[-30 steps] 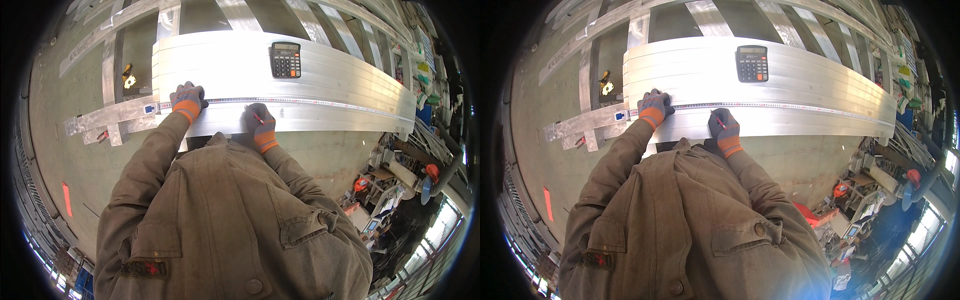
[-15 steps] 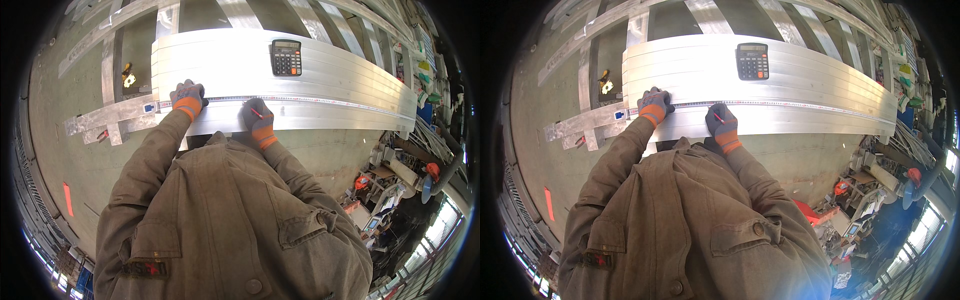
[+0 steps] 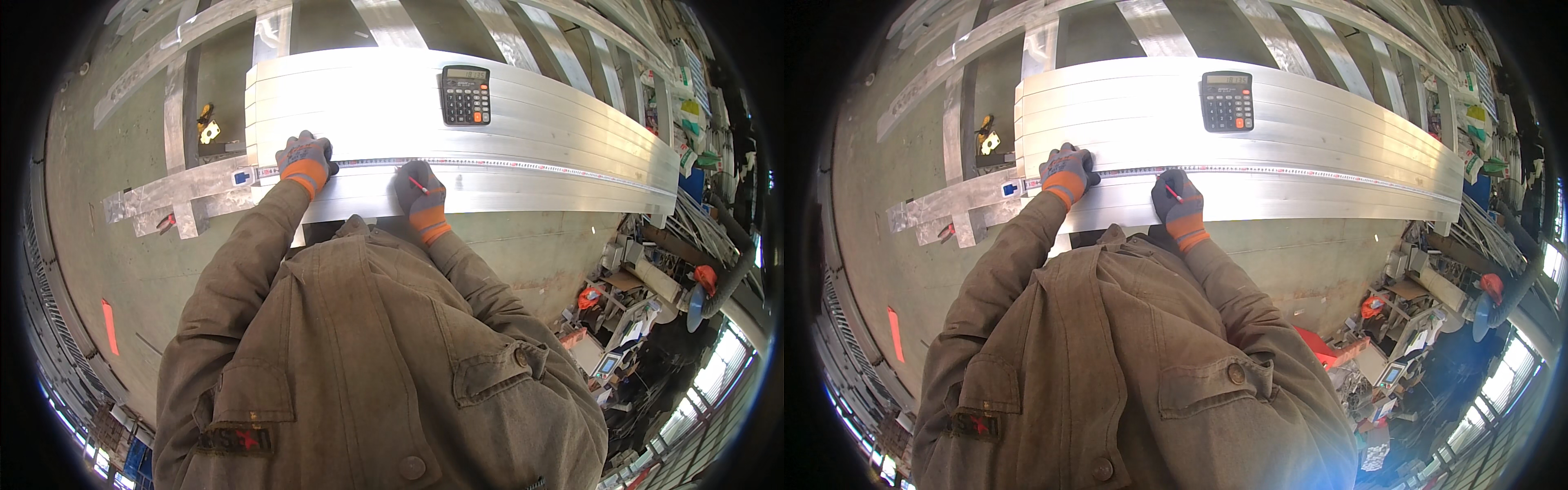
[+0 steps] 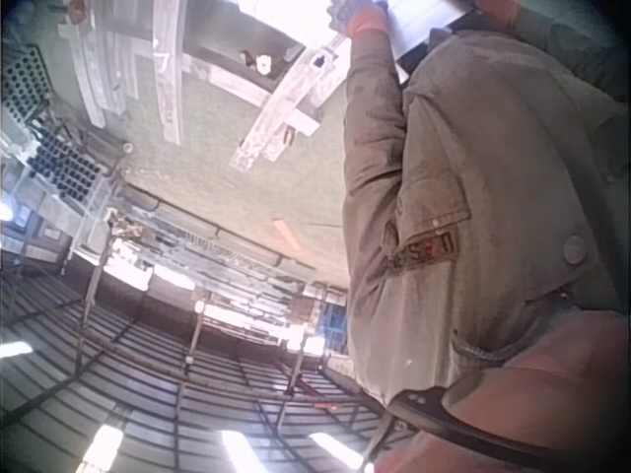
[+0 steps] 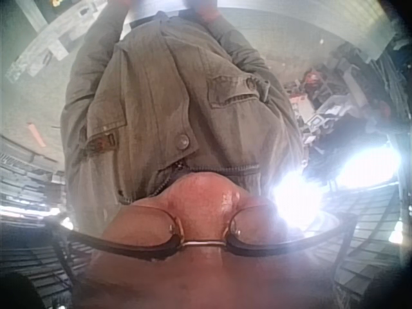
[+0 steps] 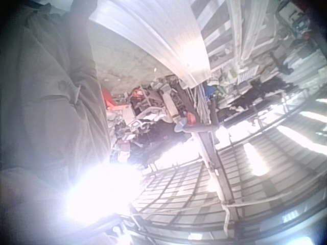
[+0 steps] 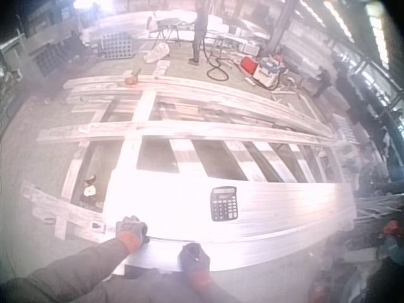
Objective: The person measures a long aluminum sheet with a tape measure and marks multiple points along its length using a red pen. They also use a calculator to compute or verify measurements. The person wears gloves and works at a metal fabrication bench.
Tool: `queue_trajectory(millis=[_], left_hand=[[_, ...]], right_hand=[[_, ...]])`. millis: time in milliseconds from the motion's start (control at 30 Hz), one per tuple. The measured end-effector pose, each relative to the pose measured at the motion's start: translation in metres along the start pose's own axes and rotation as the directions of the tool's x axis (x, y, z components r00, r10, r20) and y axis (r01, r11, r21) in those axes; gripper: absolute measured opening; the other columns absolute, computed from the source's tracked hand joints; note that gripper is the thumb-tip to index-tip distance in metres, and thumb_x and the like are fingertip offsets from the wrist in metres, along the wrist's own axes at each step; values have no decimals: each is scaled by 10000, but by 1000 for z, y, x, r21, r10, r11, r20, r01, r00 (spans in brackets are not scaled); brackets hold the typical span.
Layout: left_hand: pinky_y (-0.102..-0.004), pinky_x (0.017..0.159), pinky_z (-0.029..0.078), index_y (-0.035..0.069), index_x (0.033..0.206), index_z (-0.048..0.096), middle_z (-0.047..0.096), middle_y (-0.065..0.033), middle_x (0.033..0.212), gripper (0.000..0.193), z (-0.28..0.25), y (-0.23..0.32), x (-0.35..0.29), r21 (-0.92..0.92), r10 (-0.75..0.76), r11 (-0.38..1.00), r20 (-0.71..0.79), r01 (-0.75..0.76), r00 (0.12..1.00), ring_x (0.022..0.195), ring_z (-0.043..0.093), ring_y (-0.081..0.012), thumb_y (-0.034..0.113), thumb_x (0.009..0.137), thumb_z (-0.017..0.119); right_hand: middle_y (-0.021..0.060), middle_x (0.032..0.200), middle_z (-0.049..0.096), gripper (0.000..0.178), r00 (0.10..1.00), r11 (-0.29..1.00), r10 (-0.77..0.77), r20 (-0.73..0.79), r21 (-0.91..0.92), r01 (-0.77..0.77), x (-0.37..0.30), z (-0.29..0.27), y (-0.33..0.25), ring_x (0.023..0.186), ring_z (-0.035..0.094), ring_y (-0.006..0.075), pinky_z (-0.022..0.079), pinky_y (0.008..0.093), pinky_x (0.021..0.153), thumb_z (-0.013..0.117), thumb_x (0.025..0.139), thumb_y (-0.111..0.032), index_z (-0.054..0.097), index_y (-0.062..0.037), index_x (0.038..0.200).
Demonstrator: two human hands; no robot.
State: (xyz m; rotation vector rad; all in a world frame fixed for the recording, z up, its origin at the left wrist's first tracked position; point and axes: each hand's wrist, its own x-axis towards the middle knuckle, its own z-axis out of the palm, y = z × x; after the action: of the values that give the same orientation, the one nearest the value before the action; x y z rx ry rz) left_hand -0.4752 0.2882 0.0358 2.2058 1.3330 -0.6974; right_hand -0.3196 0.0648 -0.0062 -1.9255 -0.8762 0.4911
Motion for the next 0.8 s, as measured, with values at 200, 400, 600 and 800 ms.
queue_trajectory(millis=[200, 400, 600, 800], left_hand=[[-527, 1154, 494, 239, 1190, 842, 687, -52, 1384, 317, -8, 4, -5, 26, 5, 1000, 16, -5, 1000, 1372, 619, -316, 432, 952, 921], [-527, 1149, 506, 248, 1222, 841, 690, -51, 1375, 306, -10, 5, -6, 48, -6, 999, 39, 4, 999, 1372, 619, -304, 437, 989, 900], [-516, 1150, 496, 245, 1152, 858, 683, -56, 1405, 348, -4, 2, 1, 14, -7, 1000, 15, 6, 1000, 1372, 622, -334, 451, 891, 960], [-518, 1166, 484, 239, 1171, 844, 691, -51, 1378, 253, -9, 5, -5, 35, 1, 999, 40, -2, 999, 1379, 608, -301, 409, 991, 895]], right_hand=[[158, 930, 779, 70, 999, 999, -30, -13, -13, 30, 1, 3, 6, 814, 782, 312, 625, 410, 779, 771, 1036, -138, 744, -76, 1052], [154, 927, 779, 57, 1000, 1000, -7, 8, -26, 7, 1, 0, 3, 809, 782, 310, 626, 405, 772, 781, 1017, -112, 742, -78, 1042], [155, 935, 779, 50, 1000, 1000, -7, 8, -28, 7, 3, -1, -4, 814, 783, 308, 624, 400, 767, 774, 1019, -101, 738, -75, 1044], [157, 934, 780, 53, 998, 998, -59, -23, -38, 58, 3, -2, -4, 809, 784, 313, 625, 398, 766, 773, 1014, -95, 737, -72, 1045]])
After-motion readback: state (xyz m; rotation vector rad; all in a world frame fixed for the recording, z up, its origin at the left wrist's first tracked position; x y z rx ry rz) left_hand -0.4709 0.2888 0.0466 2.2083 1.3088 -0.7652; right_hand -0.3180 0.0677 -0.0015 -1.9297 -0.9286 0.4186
